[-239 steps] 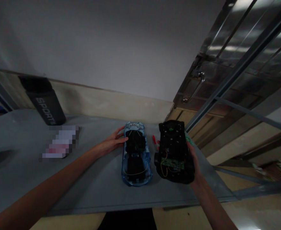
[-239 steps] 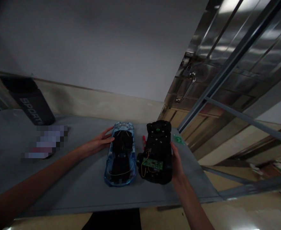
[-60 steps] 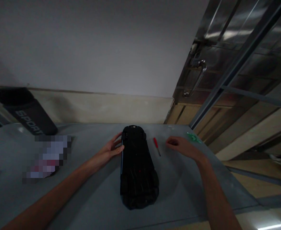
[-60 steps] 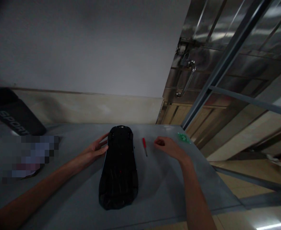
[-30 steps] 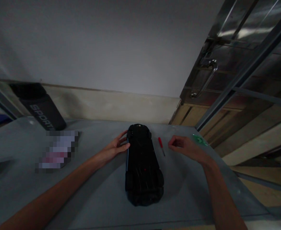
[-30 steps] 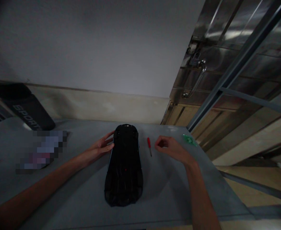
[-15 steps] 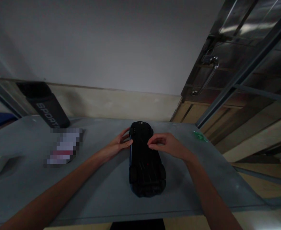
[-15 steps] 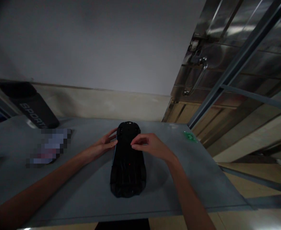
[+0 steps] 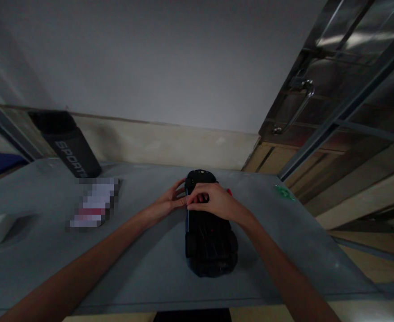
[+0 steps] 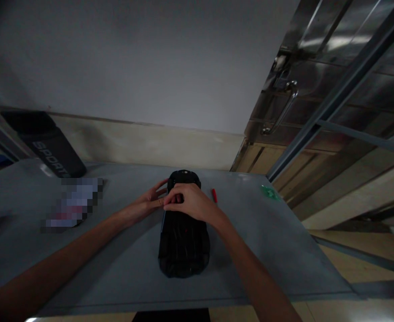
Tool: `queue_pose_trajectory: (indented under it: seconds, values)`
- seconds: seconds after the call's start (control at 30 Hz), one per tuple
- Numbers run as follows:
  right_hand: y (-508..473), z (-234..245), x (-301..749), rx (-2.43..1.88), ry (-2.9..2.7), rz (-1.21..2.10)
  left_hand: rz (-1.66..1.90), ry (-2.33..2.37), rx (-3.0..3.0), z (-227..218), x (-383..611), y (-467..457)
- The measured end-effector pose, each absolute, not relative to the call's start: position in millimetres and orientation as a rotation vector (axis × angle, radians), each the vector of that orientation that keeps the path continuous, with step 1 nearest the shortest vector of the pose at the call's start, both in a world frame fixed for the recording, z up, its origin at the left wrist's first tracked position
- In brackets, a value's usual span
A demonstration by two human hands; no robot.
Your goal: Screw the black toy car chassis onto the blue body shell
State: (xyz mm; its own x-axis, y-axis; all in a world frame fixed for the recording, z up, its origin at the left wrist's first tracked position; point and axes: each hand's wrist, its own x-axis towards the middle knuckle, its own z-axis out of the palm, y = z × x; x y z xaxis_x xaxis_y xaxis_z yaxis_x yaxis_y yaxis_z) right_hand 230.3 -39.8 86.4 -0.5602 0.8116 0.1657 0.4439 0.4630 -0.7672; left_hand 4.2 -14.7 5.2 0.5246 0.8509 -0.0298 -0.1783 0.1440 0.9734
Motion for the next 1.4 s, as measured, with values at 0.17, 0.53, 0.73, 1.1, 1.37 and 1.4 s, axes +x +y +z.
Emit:
queue_pose_trajectory:
  seconds: [0.17, 0.53, 0.73, 1.1, 1.37, 1.4]
  values:
    - [-39.1, 87.3, 232.4, -1.068, -2.188, 0.922, 0.833, 0.675, 1.208, 3.5, 4.1, -14.2]
    - [-35.7, 91.0, 228.5, -1.093, -2.230, 0.897, 0.805, 0.691, 1.197, 7.5, 3.7, -15.6]
    - [-37.4, 89.7, 229.0, -1.099, -2.187, 0.928, 0.811, 0.668, 1.191, 7.9, 3.6, -16.4]
    - [-38.7, 91.5, 229.7, -1.081, -2.194, 0.916, 0.808, 0.708, 1.238, 10.4, 3.6, -17.0]
    - [-39.9, 89.5, 231.3, -1.063, -2.160, 0.952, 0.808, 0.686, 1.213, 8.5, 3.4, -16.7]
    - [-39.8, 88.9, 231.3, -1.059, -2.159, 0.956, 0.804, 0.683, 1.201, 7.9, 3.1, -16.5]
